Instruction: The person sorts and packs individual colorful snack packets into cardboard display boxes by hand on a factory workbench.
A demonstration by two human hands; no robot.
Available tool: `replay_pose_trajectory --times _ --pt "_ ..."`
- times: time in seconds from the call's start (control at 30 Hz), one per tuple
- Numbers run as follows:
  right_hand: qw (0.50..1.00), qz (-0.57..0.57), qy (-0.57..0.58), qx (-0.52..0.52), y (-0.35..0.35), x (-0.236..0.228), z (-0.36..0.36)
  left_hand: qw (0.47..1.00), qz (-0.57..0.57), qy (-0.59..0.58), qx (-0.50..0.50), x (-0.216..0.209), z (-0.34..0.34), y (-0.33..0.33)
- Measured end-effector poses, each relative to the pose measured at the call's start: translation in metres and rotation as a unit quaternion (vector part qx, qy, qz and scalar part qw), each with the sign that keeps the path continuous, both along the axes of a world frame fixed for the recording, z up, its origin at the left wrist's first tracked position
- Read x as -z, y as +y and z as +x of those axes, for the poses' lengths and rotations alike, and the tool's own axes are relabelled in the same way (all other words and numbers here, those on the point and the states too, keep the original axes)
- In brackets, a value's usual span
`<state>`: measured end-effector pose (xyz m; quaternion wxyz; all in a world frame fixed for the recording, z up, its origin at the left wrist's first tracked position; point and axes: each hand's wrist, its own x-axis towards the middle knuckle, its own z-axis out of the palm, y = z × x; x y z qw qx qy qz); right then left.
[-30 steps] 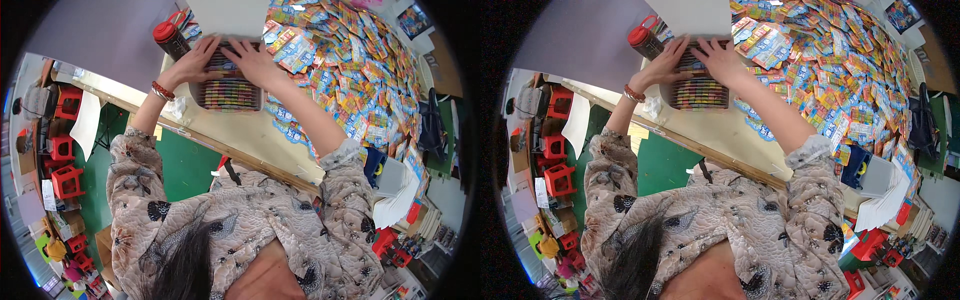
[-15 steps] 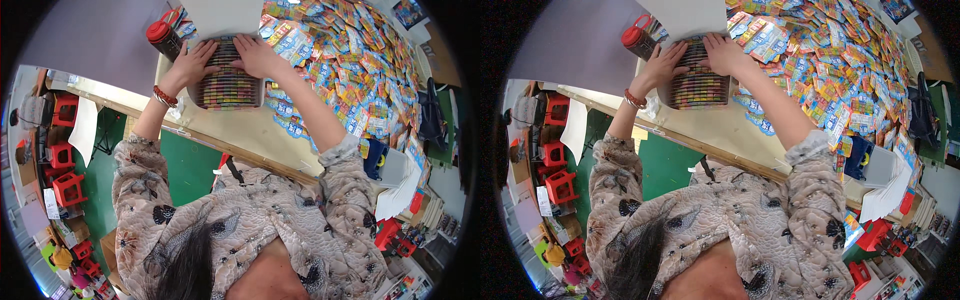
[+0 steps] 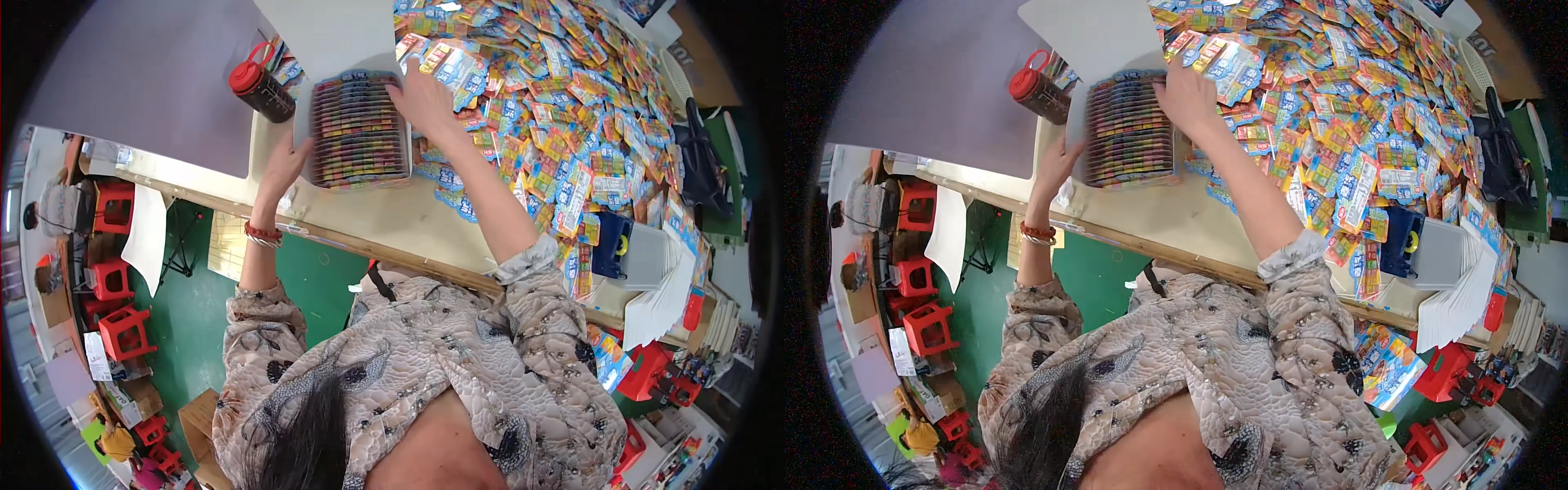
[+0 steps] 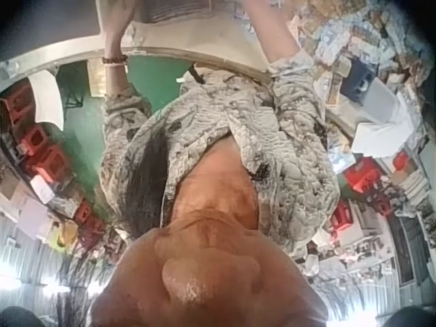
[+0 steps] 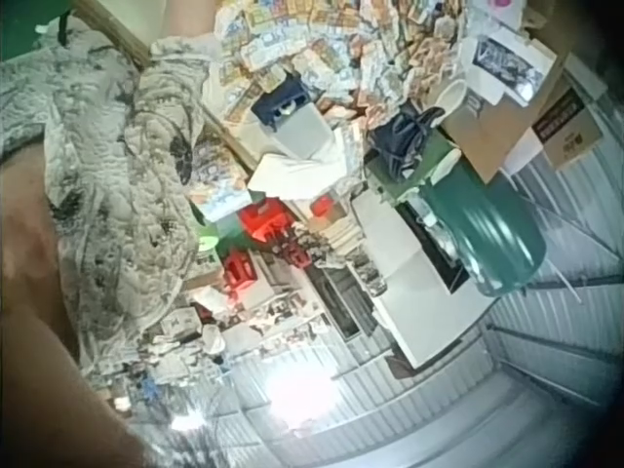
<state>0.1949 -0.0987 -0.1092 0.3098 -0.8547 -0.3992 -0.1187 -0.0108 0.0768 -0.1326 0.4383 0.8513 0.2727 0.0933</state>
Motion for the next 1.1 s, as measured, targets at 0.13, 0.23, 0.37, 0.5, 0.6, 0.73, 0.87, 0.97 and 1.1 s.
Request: replay_pose_trajectory --times 0.13,0.23,0.37,0.5,0.6,0.73,0.87,0.97,1.1 --pt "0.985 -0.026 0.153 -0.073 -0.004 0.003 -0.006 0.993 0.107 0.012 0.04 0.018 -0.007 0.019" --pt "0.991 -0.001 0.122 -0.055 -0.048 -0.032 -0.035 0.99 0.117 -0.049 0.066 -0.041 -0.012 -0.021" --pt "0.986 0.034 0.161 0.025 -0.115 -0.056 -0.068 0.988 0.111 0.021 0.105 -0.086 0.002 -0.064" --pt "0.969 0.026 0.172 0.174 -0.157 -0.038 -0.07 0.97 0.081 -0.027 0.227 -0.061 0.047 -0.091" --pt "0.958 -0.036 0.201 0.203 -0.179 -0.029 -0.066 0.972 0.099 -0.004 0.215 -0.039 0.063 -0.104" --pt "0.963 -0.007 0.108 0.248 -0.187 -0.065 -0.072 0.99 0.037 -0.094 0.098 -0.031 0.053 -0.11" --pt "0.988 0.001 -0.148 -0.032 -0.149 -0.057 -0.046 0.989 -0.038 -0.144 -0.012 -0.009 0.023 -0.122" --pt "0.98 -0.041 -0.148 -0.13 -0.106 -0.052 -0.014 0.998 -0.005 -0.063 0.005 -0.014 0.014 -0.137" --pt "0.917 -0.119 -0.288 -0.25 -0.072 -0.032 0.039 0.986 0.14 -0.087 0.009 -0.008 0.013 -0.153"
